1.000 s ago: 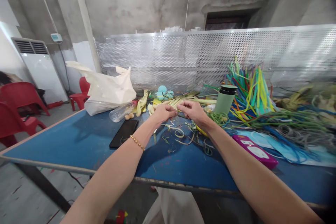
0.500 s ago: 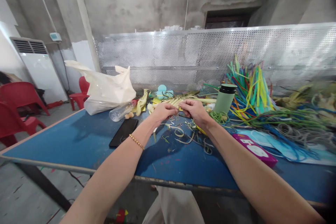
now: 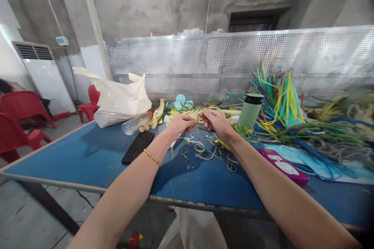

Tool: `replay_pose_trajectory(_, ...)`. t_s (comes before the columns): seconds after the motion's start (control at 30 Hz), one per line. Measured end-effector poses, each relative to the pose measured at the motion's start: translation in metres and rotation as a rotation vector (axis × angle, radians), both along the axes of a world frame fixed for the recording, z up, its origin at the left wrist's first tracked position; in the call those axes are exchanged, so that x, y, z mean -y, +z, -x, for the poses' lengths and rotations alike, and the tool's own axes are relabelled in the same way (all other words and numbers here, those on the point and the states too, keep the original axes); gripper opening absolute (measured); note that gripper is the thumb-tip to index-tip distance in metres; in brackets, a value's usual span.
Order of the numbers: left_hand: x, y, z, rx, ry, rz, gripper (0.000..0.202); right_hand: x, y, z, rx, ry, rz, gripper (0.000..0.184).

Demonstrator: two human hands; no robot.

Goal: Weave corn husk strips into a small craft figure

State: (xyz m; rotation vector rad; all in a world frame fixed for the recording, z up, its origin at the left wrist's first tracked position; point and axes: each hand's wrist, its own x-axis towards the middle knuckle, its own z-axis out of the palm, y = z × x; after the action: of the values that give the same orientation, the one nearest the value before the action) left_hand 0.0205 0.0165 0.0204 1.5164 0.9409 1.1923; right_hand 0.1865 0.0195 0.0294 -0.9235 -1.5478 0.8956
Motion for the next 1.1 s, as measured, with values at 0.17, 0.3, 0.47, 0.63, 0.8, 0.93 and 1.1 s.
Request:
replay_pose_trajectory(0.17, 0.0003, 0.0011, 0.0011, -0.017, 0.015, -0.023, 0.008, 0.0032, 0.0, -0.0004, 0.163, 0.01, -0.03, 0.04)
replay_pose_trajectory(0.3, -0.0007, 0.0007, 0.001, -0.038, 0.008, -0.033, 0.01, 0.0031, -0.002, -0.0001, 0.189, 0.039, -0.087, 0.036)
replay_pose_trajectory(0.47, -0.0001, 0.0014, 0.0013, -0.033, -0.02, -0.046, 0.012, 0.0013, -0.0035, -0.0014, 0.18, 0.022, -0.086, 0.034)
replay_pose_trajectory(0.63, -0.0003, 0.0012, 0.0031, 0.032, -0.047, 0.001, 0.008, 0.0007, -0.0021, -0.0011, 0.152, 0.035, -0.051, 0.035)
replay_pose_trajectory(0.8, -0.0027, -0.0009, 0.0042, 0.078, -0.01, 0.057, 0.007, -0.0043, -0.0027, -0.002, 0.047, -0.004, -0.018, 0.036)
replay_pose_trajectory(0.93, -0.0036, -0.0014, 0.0037, 0.079, -0.006, 0.049, 0.005, -0.0038, -0.0035, -0.0033, 0.153, 0.002, -0.043, 0.033)
replay_pose_trajectory(1.1, -0.0015, 0.0003, 0.0028, 0.064, -0.006, 0.049, 0.006, -0.0005, -0.0032, -0.0021, 0.238, -0.009, -0.078, 0.026)
